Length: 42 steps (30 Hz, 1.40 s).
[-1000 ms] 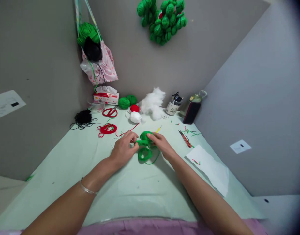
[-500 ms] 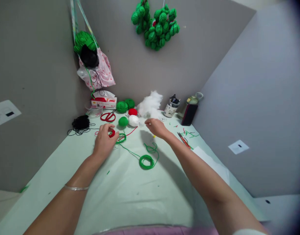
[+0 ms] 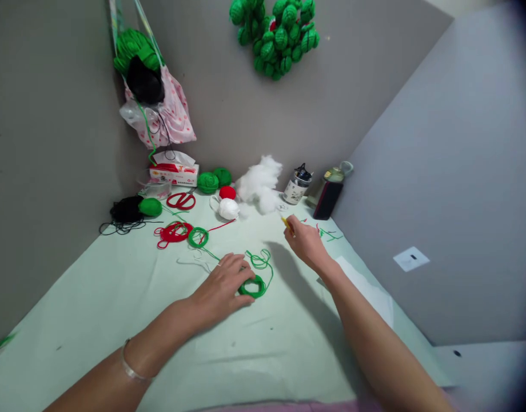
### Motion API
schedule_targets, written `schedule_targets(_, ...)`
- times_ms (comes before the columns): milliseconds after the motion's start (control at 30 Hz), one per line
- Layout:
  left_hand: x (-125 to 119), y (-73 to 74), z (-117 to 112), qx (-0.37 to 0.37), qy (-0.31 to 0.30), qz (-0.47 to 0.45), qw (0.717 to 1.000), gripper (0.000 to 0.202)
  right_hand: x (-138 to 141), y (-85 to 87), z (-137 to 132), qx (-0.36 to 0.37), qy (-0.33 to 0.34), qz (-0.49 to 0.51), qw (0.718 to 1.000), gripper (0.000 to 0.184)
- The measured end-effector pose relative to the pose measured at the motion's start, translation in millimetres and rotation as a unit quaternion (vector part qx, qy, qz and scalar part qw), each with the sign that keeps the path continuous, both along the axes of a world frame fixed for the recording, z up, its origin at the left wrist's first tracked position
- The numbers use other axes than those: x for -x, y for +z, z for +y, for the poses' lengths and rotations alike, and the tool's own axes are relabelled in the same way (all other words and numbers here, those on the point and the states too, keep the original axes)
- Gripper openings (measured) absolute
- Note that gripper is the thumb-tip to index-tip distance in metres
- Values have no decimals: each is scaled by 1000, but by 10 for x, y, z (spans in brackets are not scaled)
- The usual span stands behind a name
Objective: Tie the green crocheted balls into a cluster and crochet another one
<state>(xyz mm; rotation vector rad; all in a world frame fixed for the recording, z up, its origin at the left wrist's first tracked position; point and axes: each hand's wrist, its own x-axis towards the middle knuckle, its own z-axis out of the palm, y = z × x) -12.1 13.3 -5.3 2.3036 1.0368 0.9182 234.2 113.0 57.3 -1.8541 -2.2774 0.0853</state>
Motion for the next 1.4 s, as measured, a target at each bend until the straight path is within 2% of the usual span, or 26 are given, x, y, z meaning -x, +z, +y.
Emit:
schedule_targets(100,15,-42,19,-4,-24,48,999,21,79,-18,-175,24,18,89,996,26)
schedule_targets(200,134,9,106,1,-16,54,998,13,187,-88,-268,70,41,163,983,26)
schedule_targets(333,429,119,273,10,45,15,999,12,266,-153,-281,106,44,227,967,30)
schedule_targets(433,622,160,360,21,83,14,996,11,326,-205,-293,121,44,254,959,22)
schedule_targets(633,761,148,409,33,112,17,993,15,455,-336,-281,109,35,314,942,8)
schedule_targets(767,993,125,478,10,214,33,976,18,332,-253,-201,122,9,423,898,9)
schedule_targets(833,1109,146,496,-11,260,66,963,21,240,-179,-203,147,-1,485,862,20)
schedule_targets(900,1150,220,472,-23,288,68,955,34,173,-115,-242,187,-3,537,822,31)
schedule_targets(967,1098,352,405,-2,316,49,948,36,146,-69,-297,232,1,579,782,40)
schedule_targets(1067,914,597,262,0,349,-74,934,25,169,-25,-368,281,10,625,728,45)
schedule_targets(1133,778,721,173,42,343,-187,920,21,203,1,-406,304,16,646,700,45)
schedule_targets(1167,712,758,136,74,315,-224,919,21,221,13,-426,313,18,653,689,44)
schedule_targets(1200,645,778,103,95,294,-235,922,23,240,25,-447,321,20,660,679,43)
schedule_targets(1300,424,755,29,126,262,-181,939,31,304,55,-527,344,28,674,653,38)
schedule_targets(1333,344,729,10,175,225,-171,943,35,331,62,-558,353,31,676,647,37)
schedule_targets(1400,186,666,-19,274,149,-194,930,45,394,69,-621,361,36,670,648,35)
